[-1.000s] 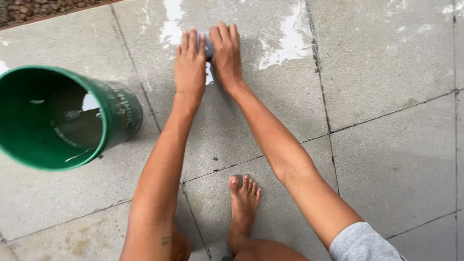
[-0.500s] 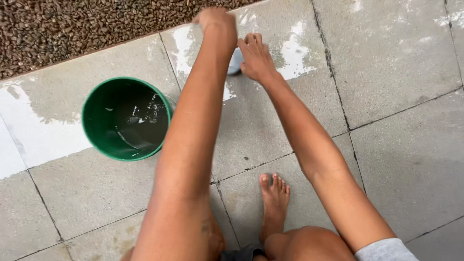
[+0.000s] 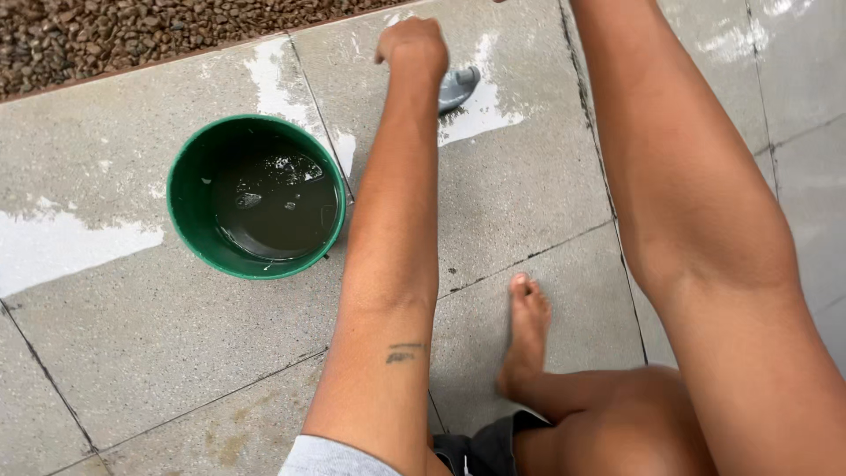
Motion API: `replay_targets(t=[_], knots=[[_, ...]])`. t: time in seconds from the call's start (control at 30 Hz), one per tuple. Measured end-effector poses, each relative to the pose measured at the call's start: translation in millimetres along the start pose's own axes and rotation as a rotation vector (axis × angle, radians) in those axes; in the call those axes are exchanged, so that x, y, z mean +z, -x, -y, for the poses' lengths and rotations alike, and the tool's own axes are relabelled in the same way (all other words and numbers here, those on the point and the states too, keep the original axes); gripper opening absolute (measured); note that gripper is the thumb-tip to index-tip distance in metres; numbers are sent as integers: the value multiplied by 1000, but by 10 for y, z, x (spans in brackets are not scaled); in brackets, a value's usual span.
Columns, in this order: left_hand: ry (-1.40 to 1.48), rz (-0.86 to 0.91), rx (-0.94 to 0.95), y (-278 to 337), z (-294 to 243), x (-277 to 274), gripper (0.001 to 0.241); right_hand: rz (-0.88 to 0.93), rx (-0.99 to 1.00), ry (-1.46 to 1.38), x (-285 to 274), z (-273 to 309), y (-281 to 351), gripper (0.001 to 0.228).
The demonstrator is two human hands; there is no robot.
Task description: The person cleans a tiled floor by hand using a small block to scrub white marks, occasionally dipping the block into a green bucket of water.
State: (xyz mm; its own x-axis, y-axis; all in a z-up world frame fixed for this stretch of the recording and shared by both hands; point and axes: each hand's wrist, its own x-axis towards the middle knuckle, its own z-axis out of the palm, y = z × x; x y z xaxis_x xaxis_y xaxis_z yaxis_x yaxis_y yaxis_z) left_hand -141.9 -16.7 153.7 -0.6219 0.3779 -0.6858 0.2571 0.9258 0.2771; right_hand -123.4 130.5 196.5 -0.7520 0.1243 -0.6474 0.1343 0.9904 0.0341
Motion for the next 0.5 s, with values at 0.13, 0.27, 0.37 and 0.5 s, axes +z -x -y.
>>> replay_targets(t=[0.13,0.27,0.37,0.5], knots=[[-90,-94,4,-171,-78,-13,44,99,-6,-71,145,15,-161,56],[-162,-40,34,-130,-86,-22,48,147,-13,-129,138,131,-48,57],[-196,-4,-7,-266,12,-15,48,153,-7,-139,563,161,-110,57],[-331,-77,5,-510,80,93,45,-273,-189,-272,1327,28,-332,39]])
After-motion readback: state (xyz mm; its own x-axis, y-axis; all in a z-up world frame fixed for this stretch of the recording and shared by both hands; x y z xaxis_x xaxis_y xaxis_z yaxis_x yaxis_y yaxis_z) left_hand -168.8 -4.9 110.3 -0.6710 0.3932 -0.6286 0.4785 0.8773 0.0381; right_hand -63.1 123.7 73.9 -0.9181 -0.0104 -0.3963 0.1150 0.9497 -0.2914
